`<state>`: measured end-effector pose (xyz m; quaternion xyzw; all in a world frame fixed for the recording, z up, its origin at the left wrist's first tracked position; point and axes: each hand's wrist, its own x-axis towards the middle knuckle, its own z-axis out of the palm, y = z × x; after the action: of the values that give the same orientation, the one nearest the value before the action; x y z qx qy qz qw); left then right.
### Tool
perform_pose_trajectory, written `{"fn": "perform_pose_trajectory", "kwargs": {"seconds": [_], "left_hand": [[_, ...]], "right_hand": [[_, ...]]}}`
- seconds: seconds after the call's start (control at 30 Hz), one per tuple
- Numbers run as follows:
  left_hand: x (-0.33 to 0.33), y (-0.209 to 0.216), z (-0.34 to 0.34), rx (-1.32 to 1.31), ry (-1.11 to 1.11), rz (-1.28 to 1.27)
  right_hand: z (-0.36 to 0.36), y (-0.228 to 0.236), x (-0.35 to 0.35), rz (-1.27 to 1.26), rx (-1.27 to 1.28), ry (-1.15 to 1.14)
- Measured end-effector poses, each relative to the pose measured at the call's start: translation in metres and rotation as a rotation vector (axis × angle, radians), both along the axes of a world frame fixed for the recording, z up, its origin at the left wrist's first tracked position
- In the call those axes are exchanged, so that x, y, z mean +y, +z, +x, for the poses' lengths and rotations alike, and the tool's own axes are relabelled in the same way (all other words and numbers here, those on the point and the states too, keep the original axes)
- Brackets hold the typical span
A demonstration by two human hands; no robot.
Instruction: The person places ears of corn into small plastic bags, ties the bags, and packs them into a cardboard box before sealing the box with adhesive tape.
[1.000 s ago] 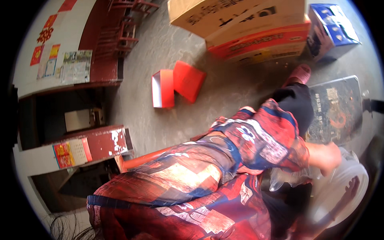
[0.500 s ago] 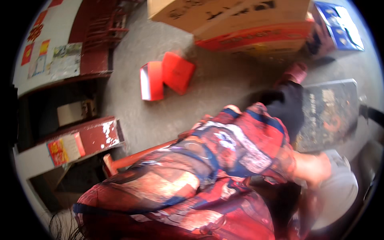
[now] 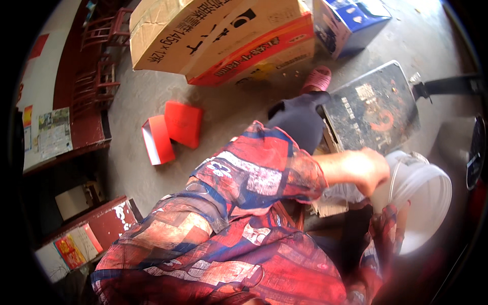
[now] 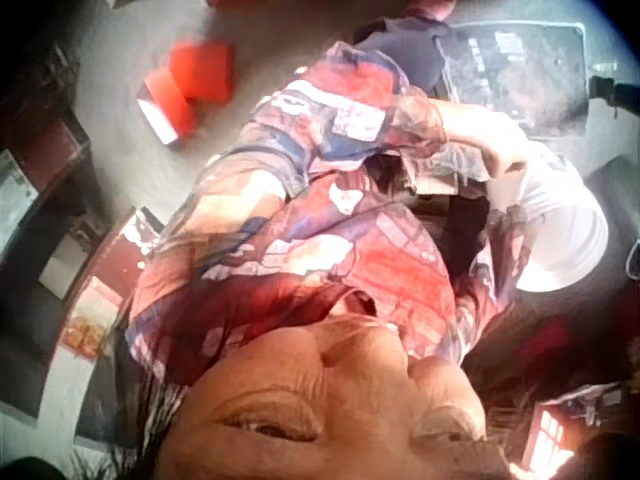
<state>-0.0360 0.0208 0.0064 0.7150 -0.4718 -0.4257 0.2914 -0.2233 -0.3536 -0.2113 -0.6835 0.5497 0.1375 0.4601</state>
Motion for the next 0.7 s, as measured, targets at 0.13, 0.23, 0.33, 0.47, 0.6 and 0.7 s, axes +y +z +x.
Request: {"fn": "perform_pose_trajectory", "kwargs": {"seconds": [0.13, 0.23, 0.33, 0.47, 0.6, 0.7], "left_hand": [[0.003, -0.009, 0.011, -0.062, 0.171, -0.114], [0.013, -0.011, 0.025, -0.015, 0.219, -0.173], [0.010, -0.008, 0.028, -0.079, 0.308, -0.110], [0.008, -0.008, 0.026, -0.085, 0.444, -0.105], [0.012, -0.010, 0.017, -0.106, 0.473, -0.211], [0.019, -0.007, 0.003, -0.184, 0.479, -0.351]], "right_hand": [[-0.022, 0.046, 0.010, 0.089, -0.090, -0.100], [-0.023, 0.114, 0.038, 0.214, -0.226, -0.192], [-0.041, 0.190, 0.064, 0.226, -0.652, -0.301], [-0.052, 0.290, 0.175, 0.348, -1.042, -0.448], [-0.060, 0.295, 0.282, 0.665, -1.085, -0.353], [-0.052, 0.281, 0.351, 0.758, -0.972, -0.353]]}}
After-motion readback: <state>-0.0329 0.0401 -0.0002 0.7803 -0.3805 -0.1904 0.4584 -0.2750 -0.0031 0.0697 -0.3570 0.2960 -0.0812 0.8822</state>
